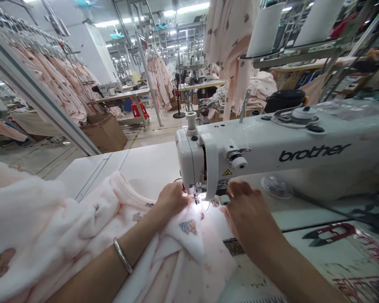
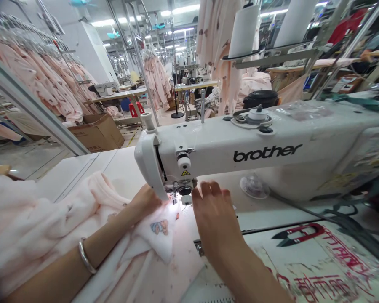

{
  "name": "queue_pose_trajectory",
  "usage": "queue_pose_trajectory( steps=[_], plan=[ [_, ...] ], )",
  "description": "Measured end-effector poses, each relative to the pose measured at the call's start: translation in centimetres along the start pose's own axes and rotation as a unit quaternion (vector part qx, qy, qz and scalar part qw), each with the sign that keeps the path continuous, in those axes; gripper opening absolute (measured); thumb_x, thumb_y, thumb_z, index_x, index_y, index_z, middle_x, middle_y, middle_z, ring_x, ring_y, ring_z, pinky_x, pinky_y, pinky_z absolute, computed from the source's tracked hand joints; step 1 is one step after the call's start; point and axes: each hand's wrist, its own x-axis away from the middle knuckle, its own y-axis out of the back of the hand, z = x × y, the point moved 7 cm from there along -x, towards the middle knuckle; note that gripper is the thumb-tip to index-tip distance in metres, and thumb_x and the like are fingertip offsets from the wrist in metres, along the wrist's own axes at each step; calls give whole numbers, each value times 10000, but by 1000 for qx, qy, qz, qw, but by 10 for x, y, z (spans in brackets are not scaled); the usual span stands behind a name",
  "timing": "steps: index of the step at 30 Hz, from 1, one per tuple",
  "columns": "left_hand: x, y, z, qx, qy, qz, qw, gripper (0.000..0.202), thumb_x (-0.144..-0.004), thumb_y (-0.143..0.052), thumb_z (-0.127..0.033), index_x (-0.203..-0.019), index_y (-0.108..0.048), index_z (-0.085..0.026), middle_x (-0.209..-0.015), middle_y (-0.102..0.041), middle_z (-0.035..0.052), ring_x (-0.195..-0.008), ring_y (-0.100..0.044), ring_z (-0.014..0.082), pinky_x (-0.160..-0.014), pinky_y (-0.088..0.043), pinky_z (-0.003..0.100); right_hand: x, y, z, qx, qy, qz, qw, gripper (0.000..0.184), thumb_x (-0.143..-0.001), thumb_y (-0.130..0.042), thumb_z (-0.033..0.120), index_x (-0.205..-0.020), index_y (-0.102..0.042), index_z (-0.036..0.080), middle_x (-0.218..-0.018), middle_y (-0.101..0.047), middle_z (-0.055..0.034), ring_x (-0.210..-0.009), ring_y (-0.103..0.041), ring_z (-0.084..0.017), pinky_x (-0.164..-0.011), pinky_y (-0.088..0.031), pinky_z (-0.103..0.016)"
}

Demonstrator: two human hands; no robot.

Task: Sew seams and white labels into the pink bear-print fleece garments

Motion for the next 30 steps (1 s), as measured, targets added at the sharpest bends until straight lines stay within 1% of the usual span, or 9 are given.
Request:
queue_pose_trajectory(
  steps=[2,4,5,8,13,16,24,26,30],
  plan=[
    [-1,-2,2,-6,11,3,1000,125,-716,-576,-236,-784,-671,-193,-849,-704,57,-852,-630,214,-750,-447,267,19,0,23,39,99,-21,994,213,-744,-521,-15,-877,-620,118,-963,-612,-146,-932,-550,-303,-753,-479,-453],
    [-1,-2,2,-11,18,8,1000,118,-724,-575,-254,-770,-658,-184,-836,-705,61,-844,-630,215,-742,-443,270,34,-8,44,35,184,-10,982,301,-767,-479,-37,-1002,-602,104,-921,-603,-115,-843,-554,-252,-689,-500,-396],
    [-1,-1,1,-14,20,10,1000,119,-728,-570,-257,-767,-653,-182,-835,-705,62,-837,-631,214,-735,-441,272,37,-14,49,18,201,6,979,322,-774,-469,-40,-1032,-591,109,-902,-598,-99,-805,-549,-234,-650,-503,-371],
    [1,1,0,-17,25,17,999,137,-738,-558,-261,-798,-651,-180,-863,-704,64,-819,-632,210,-706,-437,270,36,-20,50,-33,208,42,977,303,-831,-435,-3,-1054,-572,152,-962,-602,-83,-829,-541,-233,-619,-507,-358],
    [6,-1,2,-24,40,14,999,178,-746,-551,-279,-859,-650,-183,-863,-704,75,-786,-635,220,-632,-408,270,38,-15,35,-70,243,93,963,294,-911,-340,24,-1052,-563,153,-1122,-593,-74,-957,-526,-209,-715,-520,-344],
    [10,-3,0,-30,36,-2,999,189,-766,-518,-283,-884,-632,-189,-840,-697,69,-778,-629,223,-631,-383,282,41,-16,28,-74,245,119,959,224,-929,-367,50,-936,-567,149,-1102,-600,-63,-932,-531,-196,-766,-514,-352],
    [21,-1,-8,-21,24,-37,999,186,-796,-456,-255,-894,-602,-194,-860,-683,57,-799,-615,222,-635,-353,287,39,-15,18,-98,234,133,958,217,-927,-369,45,-923,-542,176,-1065,-620,-25,-889,-522,-191,-754,-480,-358],
    [18,-2,-7,-15,20,-36,999,181,-784,-471,-247,-885,-612,-192,-867,-684,57,-812,-613,224,-655,-365,292,41,-17,19,-98,219,125,963,209,-941,-366,76,-936,-549,178,-1080,-626,-25,-914,-519,-199,-772,-478,-360],
    [9,-2,-1,12,15,-9,1000,163,-738,-541,-261,-845,-643,-192,-881,-694,46,-802,-618,207,-641,-400,265,48,-16,33,-49,234,45,970,249,-915,-354,67,-940,-591,140,-1129,-627,-93,-902,-535,-218,-733,-482,-354]
  ],
)
